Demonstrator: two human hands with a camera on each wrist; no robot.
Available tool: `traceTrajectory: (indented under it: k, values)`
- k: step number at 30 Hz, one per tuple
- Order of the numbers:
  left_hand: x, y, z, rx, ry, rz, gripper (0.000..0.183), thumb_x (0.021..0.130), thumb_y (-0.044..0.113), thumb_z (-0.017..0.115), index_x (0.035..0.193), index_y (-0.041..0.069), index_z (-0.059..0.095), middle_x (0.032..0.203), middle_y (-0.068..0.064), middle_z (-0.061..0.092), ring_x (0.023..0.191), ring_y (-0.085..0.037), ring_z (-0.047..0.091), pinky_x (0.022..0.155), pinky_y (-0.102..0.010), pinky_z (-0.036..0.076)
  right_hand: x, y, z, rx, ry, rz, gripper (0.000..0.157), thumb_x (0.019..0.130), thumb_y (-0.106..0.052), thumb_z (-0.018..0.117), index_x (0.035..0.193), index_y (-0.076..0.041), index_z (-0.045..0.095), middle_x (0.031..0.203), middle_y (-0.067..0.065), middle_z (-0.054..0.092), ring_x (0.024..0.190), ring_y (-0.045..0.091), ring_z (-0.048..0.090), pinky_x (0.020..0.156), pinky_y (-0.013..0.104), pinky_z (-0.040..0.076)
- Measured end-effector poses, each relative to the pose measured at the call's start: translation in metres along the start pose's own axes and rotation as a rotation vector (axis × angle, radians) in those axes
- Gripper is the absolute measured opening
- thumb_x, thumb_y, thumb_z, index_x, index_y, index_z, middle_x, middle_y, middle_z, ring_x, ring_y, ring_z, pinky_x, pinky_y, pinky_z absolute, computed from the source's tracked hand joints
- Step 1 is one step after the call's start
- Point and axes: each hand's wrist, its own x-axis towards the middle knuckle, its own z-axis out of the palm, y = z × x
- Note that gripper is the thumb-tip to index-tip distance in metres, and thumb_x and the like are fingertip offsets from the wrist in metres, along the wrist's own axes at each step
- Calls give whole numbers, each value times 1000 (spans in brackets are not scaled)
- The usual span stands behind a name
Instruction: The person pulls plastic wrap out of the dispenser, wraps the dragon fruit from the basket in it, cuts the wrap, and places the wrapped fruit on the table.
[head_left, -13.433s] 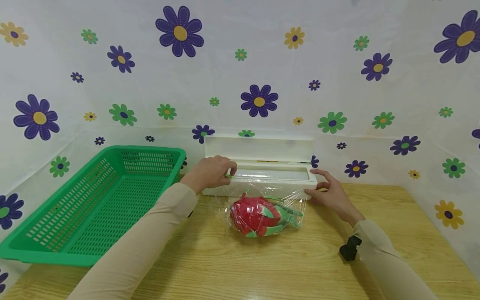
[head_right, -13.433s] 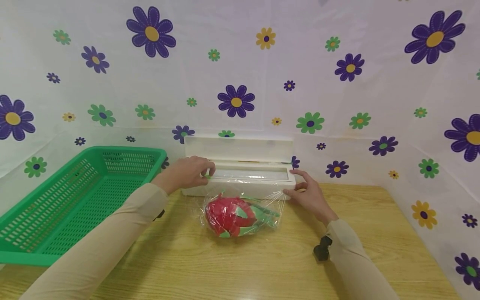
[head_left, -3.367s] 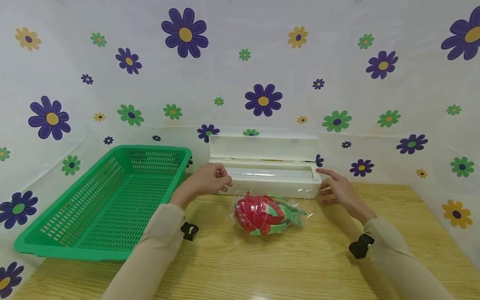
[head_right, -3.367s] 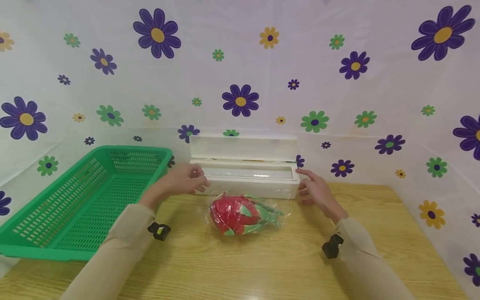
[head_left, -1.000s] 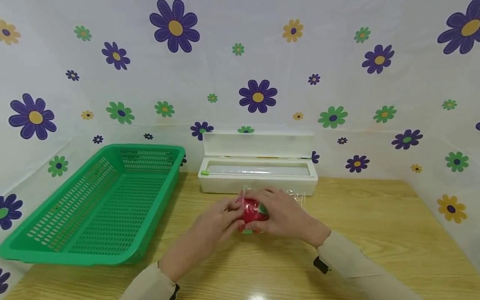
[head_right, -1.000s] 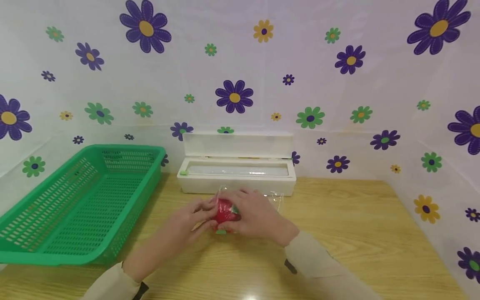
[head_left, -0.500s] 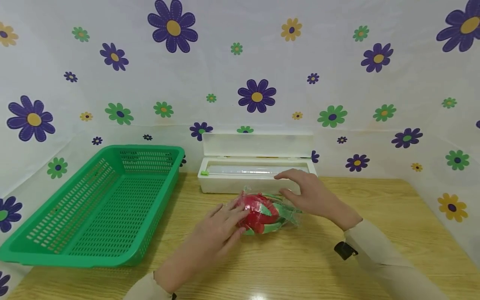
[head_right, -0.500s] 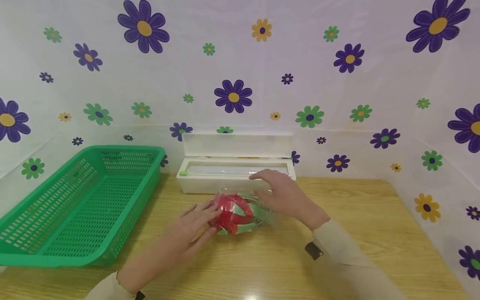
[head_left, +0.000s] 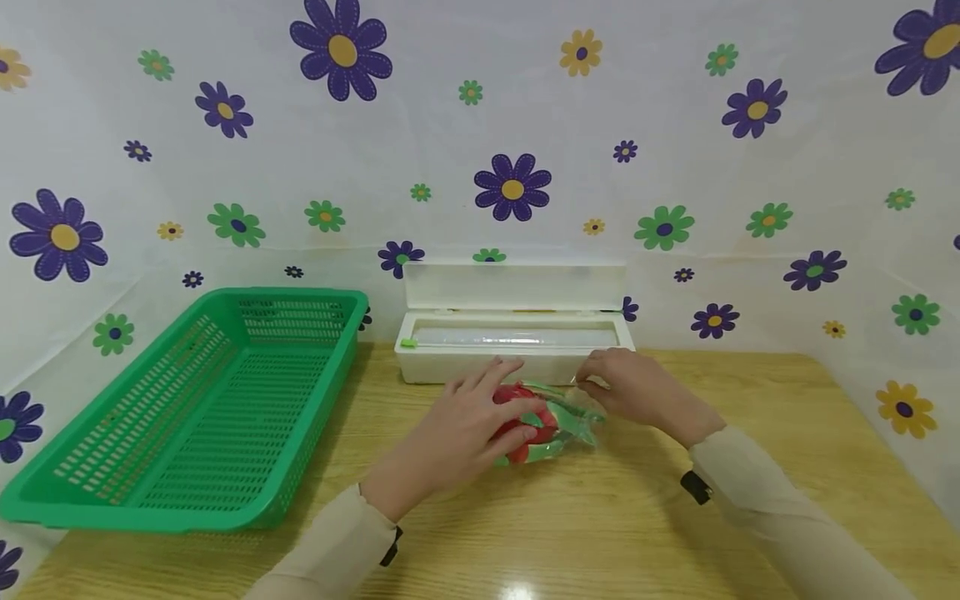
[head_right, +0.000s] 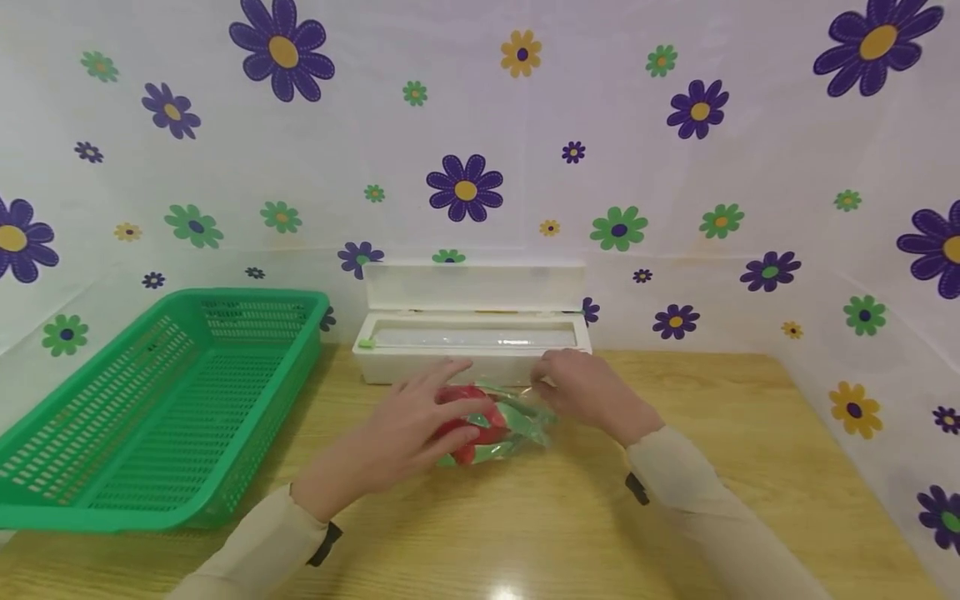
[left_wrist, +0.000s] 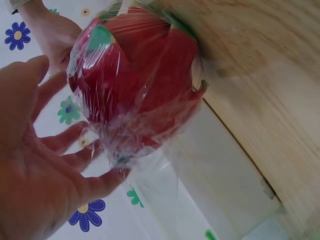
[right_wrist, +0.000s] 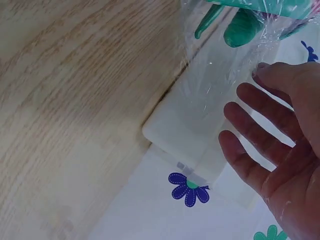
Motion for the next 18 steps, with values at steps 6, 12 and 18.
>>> traceTrajectory:
  k: [6, 12, 18]
  values:
    - [6, 0, 3, 36, -11, -52, 42, 104, 47, 53, 136, 23, 65, 157, -11, 47, 145, -31, 44, 107, -60, 46, -1, 8, -2, 145, -32, 7, 17, 97, -4, 59, 103, -3, 75, 98, 8, 77, 88, 18, 70, 80, 38, 60]
    - [9, 2, 4, 84, 8, -50, 45, 105, 49, 52, 138, 20, 62, 154, -12, 50, 142, -30, 49, 102, -58, 51, -3, 11, 0, 45, -27, 59, 21, 94, -5, 70, 115, -1, 72, 112, 14, 75, 99, 27, 72, 88, 44, 60]
    - [13, 7, 5, 76, -19, -51, 49, 103, 53, 52, 143, 24, 59, 159, -12, 44, 143, -32, 46, 105, -60, 47, -2, 6, 8, -82, -78, 20, 28, 88, -13, 80, 116, -9, 76, 117, 8, 76, 107, 28, 72, 93, 45, 59]
